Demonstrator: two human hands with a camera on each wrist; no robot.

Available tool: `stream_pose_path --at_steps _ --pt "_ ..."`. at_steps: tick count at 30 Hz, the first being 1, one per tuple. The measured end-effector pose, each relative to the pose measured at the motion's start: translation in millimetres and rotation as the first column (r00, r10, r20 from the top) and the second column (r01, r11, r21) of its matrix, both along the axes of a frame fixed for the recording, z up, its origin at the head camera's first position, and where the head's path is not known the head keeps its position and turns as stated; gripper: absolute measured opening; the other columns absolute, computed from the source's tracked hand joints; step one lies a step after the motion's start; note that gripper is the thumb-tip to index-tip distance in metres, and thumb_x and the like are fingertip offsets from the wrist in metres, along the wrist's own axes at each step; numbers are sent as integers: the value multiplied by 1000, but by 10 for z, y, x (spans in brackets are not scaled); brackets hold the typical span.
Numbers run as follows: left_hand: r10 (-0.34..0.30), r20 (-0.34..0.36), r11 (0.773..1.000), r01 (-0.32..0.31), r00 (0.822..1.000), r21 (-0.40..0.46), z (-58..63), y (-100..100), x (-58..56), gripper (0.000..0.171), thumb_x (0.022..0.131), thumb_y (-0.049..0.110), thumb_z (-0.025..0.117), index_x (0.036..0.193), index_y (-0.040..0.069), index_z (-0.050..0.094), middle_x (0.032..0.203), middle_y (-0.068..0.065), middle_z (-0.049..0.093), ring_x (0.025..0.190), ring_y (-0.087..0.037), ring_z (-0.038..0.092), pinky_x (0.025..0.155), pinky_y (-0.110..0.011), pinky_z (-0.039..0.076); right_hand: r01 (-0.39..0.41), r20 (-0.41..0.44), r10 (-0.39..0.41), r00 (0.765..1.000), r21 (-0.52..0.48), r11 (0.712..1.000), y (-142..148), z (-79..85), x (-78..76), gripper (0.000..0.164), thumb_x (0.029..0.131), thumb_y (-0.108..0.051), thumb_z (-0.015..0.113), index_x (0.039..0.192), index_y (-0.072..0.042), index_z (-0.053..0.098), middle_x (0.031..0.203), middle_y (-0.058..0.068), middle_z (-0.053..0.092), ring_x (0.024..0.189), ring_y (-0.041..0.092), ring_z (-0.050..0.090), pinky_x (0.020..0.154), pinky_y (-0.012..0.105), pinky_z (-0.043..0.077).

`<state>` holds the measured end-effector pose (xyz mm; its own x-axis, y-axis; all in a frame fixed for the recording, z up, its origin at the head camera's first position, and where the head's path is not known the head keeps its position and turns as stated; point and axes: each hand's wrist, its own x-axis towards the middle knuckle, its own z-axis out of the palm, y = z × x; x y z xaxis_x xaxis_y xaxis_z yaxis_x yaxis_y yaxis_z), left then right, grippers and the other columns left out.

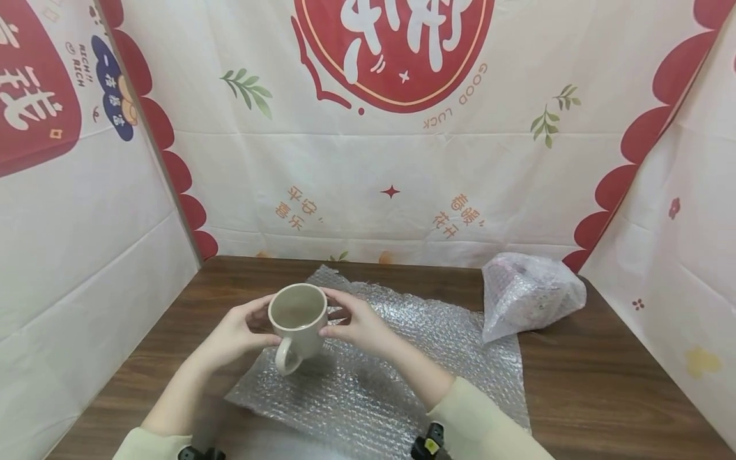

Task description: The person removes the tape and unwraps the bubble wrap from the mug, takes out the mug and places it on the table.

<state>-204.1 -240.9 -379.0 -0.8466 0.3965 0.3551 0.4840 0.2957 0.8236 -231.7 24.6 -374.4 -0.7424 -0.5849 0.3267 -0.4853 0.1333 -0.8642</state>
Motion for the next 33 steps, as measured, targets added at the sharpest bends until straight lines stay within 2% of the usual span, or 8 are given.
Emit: stream_pose_path --at_steps 5,7,11,15,22,28,30,33 --pt "49 -21 998 -50 999 -29 -22 -200 -37 71 73 3 82 135 -5 48 110 -18 66 96 -20 65 81 -30 53 24 5 -24 1000 2 1000 -216 -38 -89 73 78 -8 77 143 -8 43 131 17 55 104 30 63 82 29 53" --pt "67 -17 997 -67 998 -27 -28 -269 -41 70 73 3 81 135 -5 49 110 -19 66 96 -19 65 82 -28 52 34 37 -33 999 -9 999 -302 -48 -110 72 79 -8 77 143 -10 44 131 16 56 105 30 62 82 28 53" --pt "109 2 994 -109 994 -24 -38 -402 -32 70 74 3 81 136 -3 48 111 -18 66 97 -16 65 82 -26 51 53 106 -44 993 -77 996 -478 -80 -122 68 80 -6 75 141 -12 47 128 15 58 107 33 61 83 30 53" --pt "153 35 988 -153 988 -25 -42 -514 -9 70 77 6 80 138 -3 46 113 -18 65 96 -13 64 80 -28 52 117 175 -89 980 -156 981 -649 -117 -109 61 79 -5 76 135 -10 53 123 13 62 106 31 62 82 31 53" --pt "227 75 974 -226 971 -20 -60 -655 17 72 79 10 78 141 -1 43 109 -13 67 92 -13 65 76 -30 54 306 223 -256 941 -231 923 -922 -162 -40 45 75 -6 79 118 -7 67 106 7 70 96 27 67 77 26 54" --pt "289 64 957 -290 955 9 -107 -719 42 71 81 7 77 141 -4 41 114 -21 64 93 -6 64 76 -25 53 423 298 -338 893 -292 858 -1167 -185 -11 33 74 -3 78 106 -6 73 96 4 72 87 14 68 72 22 54" --pt "310 62 950 -311 949 18 -130 -746 48 71 81 6 76 141 -4 40 113 -19 65 93 -5 64 76 -23 53 426 303 -340 890 -291 857 -1230 -201 -9 32 76 -4 77 108 -7 72 98 2 72 88 11 68 73 21 53" --pt "329 57 943 -331 943 34 -164 -789 54 72 81 6 76 142 -4 39 113 -9 67 93 -4 64 77 -22 52 392 274 -320 907 -269 880 -1284 -233 0 33 83 -6 72 116 -7 69 109 2 69 97 11 65 79 20 52"
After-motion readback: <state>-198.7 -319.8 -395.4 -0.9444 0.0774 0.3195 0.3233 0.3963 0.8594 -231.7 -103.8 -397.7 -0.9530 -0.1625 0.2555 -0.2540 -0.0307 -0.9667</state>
